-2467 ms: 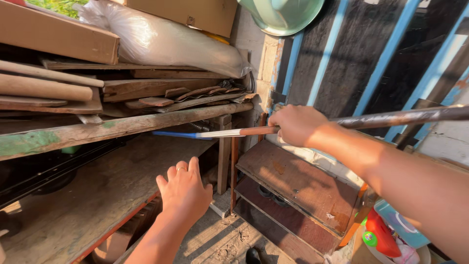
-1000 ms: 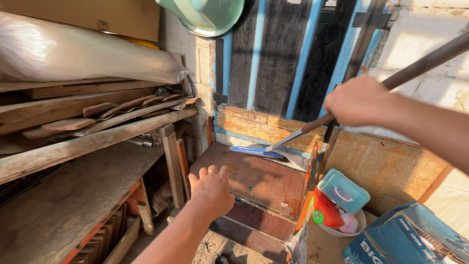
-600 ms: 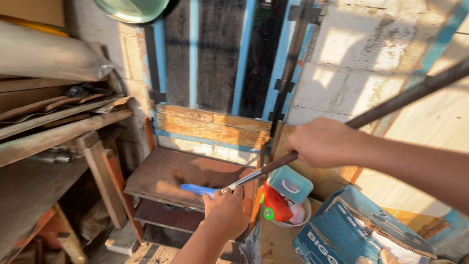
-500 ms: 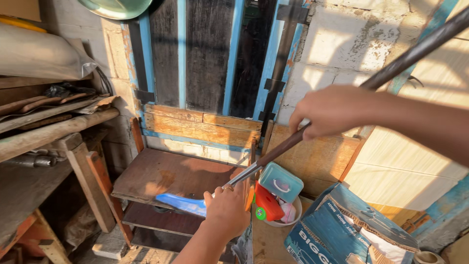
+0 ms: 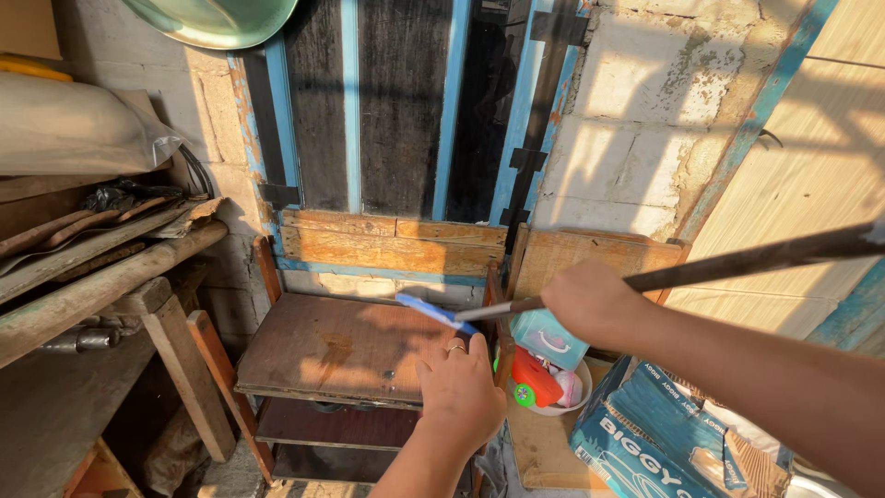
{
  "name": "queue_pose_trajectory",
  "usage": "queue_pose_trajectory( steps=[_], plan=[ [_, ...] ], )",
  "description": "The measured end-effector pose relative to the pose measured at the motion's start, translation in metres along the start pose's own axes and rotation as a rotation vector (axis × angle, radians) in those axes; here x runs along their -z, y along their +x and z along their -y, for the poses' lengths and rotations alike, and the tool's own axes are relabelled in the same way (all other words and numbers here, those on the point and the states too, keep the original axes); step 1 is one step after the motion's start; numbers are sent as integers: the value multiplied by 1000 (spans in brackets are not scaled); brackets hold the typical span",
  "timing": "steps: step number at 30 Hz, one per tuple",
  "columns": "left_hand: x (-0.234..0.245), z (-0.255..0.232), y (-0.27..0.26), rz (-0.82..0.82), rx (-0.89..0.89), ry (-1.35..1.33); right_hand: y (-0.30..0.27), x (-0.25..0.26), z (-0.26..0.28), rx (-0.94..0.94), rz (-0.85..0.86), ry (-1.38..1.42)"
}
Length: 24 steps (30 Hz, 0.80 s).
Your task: The person packs plastic containers with bubble wrap inside a cardboard box and closes the flaps, then connects poles to assemble a squeegee and cleans the floor with it.
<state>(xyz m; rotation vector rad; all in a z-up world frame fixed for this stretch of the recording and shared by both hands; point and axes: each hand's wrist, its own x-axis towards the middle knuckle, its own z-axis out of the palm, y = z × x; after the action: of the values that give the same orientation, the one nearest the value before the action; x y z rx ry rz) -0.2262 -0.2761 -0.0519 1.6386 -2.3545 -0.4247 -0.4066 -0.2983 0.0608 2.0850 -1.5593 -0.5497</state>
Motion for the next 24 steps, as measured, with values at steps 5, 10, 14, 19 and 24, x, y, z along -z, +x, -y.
queue_pose_trajectory(
  steps=[5,10,14,19,24],
  plan=[
    [-5,2,-25,-92,-111,-103,-51,32,48,-4,174,133],
    [16,-29,-40,-574,-503,-319,-101,132,37,-60,184,185],
    [45,-44,-35,-289,-488,-373,-118,189,15,-271,375,236],
    [58,-27,28,-507,-499,-397,-120,211,-12,-316,250,-74],
    [44,18,82,-514,-288,-249,-114,184,-8,-337,101,-19]
  ],
)
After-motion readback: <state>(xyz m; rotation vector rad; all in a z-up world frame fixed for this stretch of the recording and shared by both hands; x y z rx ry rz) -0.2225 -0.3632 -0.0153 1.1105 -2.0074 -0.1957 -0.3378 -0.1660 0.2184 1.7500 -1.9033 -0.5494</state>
